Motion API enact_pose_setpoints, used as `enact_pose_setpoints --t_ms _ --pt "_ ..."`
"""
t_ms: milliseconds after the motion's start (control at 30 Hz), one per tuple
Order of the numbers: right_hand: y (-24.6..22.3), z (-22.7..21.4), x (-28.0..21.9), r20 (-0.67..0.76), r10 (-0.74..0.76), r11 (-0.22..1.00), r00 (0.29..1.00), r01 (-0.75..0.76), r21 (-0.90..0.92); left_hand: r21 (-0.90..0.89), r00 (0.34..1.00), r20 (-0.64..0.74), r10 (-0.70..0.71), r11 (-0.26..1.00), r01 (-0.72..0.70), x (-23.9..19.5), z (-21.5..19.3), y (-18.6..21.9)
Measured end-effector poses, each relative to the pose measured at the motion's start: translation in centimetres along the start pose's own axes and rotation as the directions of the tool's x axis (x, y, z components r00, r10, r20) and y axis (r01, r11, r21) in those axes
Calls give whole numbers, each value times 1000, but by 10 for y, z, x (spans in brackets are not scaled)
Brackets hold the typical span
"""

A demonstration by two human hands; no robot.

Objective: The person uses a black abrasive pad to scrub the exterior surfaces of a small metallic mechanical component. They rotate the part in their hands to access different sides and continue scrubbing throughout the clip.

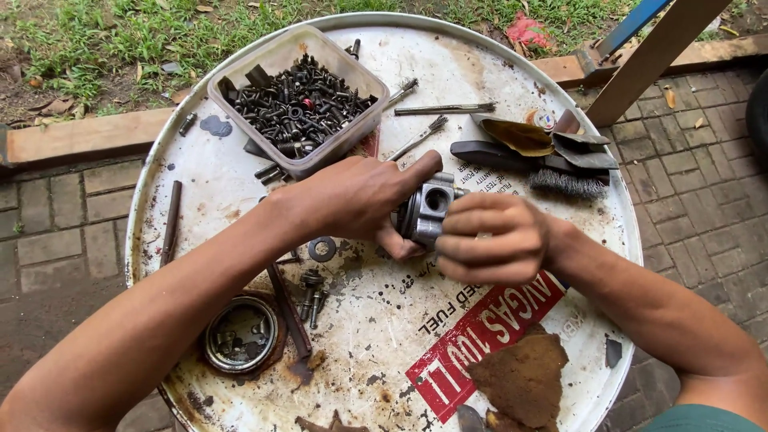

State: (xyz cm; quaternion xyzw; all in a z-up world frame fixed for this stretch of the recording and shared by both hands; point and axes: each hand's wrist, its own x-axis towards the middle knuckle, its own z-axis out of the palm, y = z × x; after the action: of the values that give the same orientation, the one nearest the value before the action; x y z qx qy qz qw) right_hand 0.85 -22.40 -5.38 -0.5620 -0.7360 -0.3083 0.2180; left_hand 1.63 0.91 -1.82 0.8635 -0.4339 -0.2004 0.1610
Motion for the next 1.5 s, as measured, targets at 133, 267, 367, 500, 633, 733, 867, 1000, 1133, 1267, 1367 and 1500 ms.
enact_pose_setpoints --t_ms 133,267,367,500,633,733,867,1000,1133,1267,1367,1500 --pt "7 -6 14 -35 17 998 999 -19 -63 12 997 -47 59 998 -59 1 2 -3" --pt "5 1 6 -43 -18 994 999 13 -106 8 999 -18 38 999 -38 6 6 -9" --pt "-2 7 -6 -100 16 996 995 -25 -86 11 999 13 33 999 -33 5 5 -7" --pt "-1 11 -5 -128 10 996 992 -21 -86 -3 1000 22 13 1000 -12 4 3 -8" --pt "0 13 -7 -142 60 998 988 -64 -24 8 999 25 24 1000 -24 1 4 -6" --pt "0 14 0 -106 3 997 994 -11 -79 39 999 38 14 999 -16 4 -1 -4" --pt "1 12 -5 -123 18 997 992 -27 -71 -31 998 55 -22 999 24 3 0 0" --pt "5 12 -8 -127 -11 998 992 2 -69 -47 998 59 -30 998 32 2 -2 1" --pt "4 8 -14 -102 74 993 992 -82 -79 -24 999 41 -20 999 21 1 -3 2" --pt "16 1 -19 -142 121 990 982 -130 -51 -7 999 26 -28 1000 28 3 -2 -3" --pt "37 -30 -15 -172 370 928 913 -373 15 55 999 15 -52 997 51 -1 -6 3" --pt "34 -52 -4 -304 689 713 658 -691 119 181 997 -81 -4 983 18 4 10 -8"
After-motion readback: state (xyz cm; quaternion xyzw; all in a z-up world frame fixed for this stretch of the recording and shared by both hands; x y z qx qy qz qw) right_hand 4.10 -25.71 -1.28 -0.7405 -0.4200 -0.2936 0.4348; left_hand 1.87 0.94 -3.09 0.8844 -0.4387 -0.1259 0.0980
